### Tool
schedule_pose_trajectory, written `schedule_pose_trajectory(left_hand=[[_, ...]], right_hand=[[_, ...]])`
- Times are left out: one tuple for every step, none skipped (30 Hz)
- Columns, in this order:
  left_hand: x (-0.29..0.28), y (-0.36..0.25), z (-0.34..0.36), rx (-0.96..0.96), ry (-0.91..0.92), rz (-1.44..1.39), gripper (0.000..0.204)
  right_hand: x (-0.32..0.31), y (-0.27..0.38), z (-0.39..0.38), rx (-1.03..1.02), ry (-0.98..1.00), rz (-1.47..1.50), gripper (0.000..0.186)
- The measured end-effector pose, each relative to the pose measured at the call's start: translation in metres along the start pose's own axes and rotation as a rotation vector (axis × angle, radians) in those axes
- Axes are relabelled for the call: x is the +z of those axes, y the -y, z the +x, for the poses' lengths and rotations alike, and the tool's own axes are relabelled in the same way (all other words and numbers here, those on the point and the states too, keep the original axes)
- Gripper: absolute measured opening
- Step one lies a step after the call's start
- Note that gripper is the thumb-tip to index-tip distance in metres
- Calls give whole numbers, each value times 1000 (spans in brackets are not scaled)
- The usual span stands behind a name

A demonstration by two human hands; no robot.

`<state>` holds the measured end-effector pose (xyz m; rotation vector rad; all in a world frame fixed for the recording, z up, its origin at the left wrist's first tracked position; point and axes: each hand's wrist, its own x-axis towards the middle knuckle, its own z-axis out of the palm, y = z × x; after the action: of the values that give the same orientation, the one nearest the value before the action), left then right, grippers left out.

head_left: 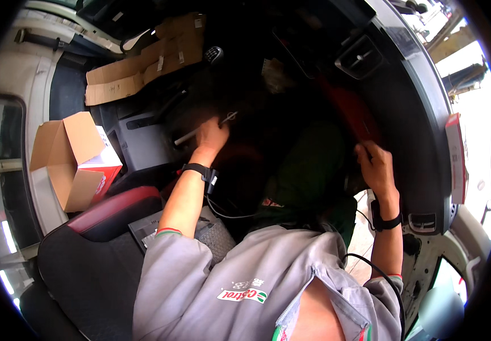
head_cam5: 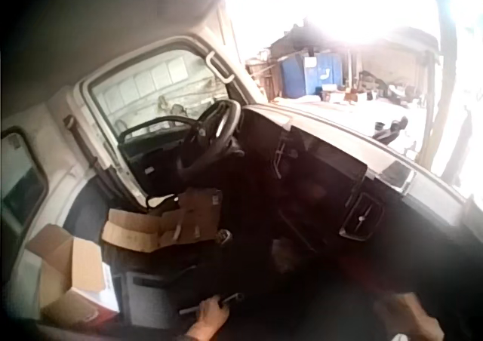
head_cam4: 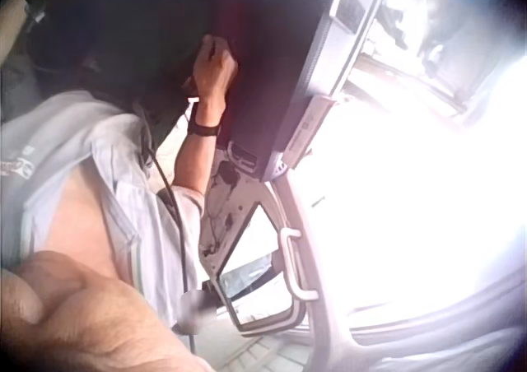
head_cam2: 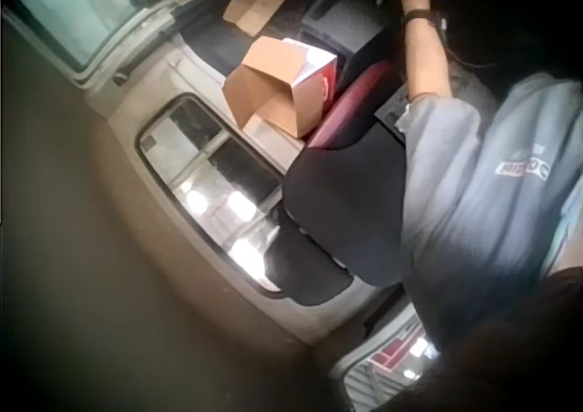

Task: The person removes various interior panels from the passenger side and dashboard of a truck, using their hands and occasionally a tool to pry off plastic covers and remove paper documents from a storage folder.

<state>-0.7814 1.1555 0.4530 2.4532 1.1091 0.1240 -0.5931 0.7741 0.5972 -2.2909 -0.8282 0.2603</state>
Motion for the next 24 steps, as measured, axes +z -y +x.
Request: schedule_pose_trajectory(left_hand=[[3,21,5,-8,-63,18,24],[2,36,12,9,-133,48,22],[1,51,18,26,-201,78,21],[-1,65,24,10,-242,124,20],[-4,80,28,-6,-282,168,19],[-3,94,33,19,-327,207,19],[-3,102,35,-1,-353,237,19],[-4,107,38,-28,-342,235,19],[-4,109,40,-55,-331,233,20],[-2,113,41,-58,-335,228,20],[2,118,38,-81,-373,215,19],[6,124,37,-105,-411,201,18],[8,122,37,-104,-404,193,18],[8,115,36,-111,-432,225,19],[10,110,36,-118,-459,256,19],[14,110,35,-128,-522,266,18],[17,113,34,-138,-518,264,18],[19,115,33,-166,-533,265,18],[21,116,32,-202,-540,268,17],[19,115,32,-187,-542,250,16],[20,110,36,-211,-515,267,16],[21,106,44,-195,-535,283,15],[25,106,45,-179,-533,290,15],[16,106,39,-204,-528,292,15]], right_hand=[[5,-6,10,-48,-4,-76,12],[7,-9,20,-92,-22,-128,12],[11,-13,29,-100,-21,-137,12],[16,-19,40,-110,-41,-178,11],[22,-26,51,-119,-62,-219,11],[27,-37,59,-124,-71,-230,11],[33,-51,66,-219,-100,-266,11],[38,-58,74,-313,-126,-304,12],[41,-59,80,-315,-130,-314,12],[46,-58,85,-336,-101,-336,11],[51,-57,89,-353,-67,-358,11],[57,-56,93,-355,-62,-361,11],[62,-57,96,-321,-57,-364,10],[68,-59,98,-288,-52,-369,11],[74,-65,98,-284,-47,-379,11],[80,-72,96,-216,-53,-366,13],[86,-78,97,-152,-58,-348,16],[88,-82,96,-156,-47,-352,16],[88,-85,95,-126,-53,-359,18],[91,-88,91,-89,-44,-356,20],[91,-95,90,-85,-5,-351,20],[93,-104,91,-59,-35,-379,21],[94,-109,87,-21,-53,-424,22],[87,-101,84,-36,-32,-427,22]])
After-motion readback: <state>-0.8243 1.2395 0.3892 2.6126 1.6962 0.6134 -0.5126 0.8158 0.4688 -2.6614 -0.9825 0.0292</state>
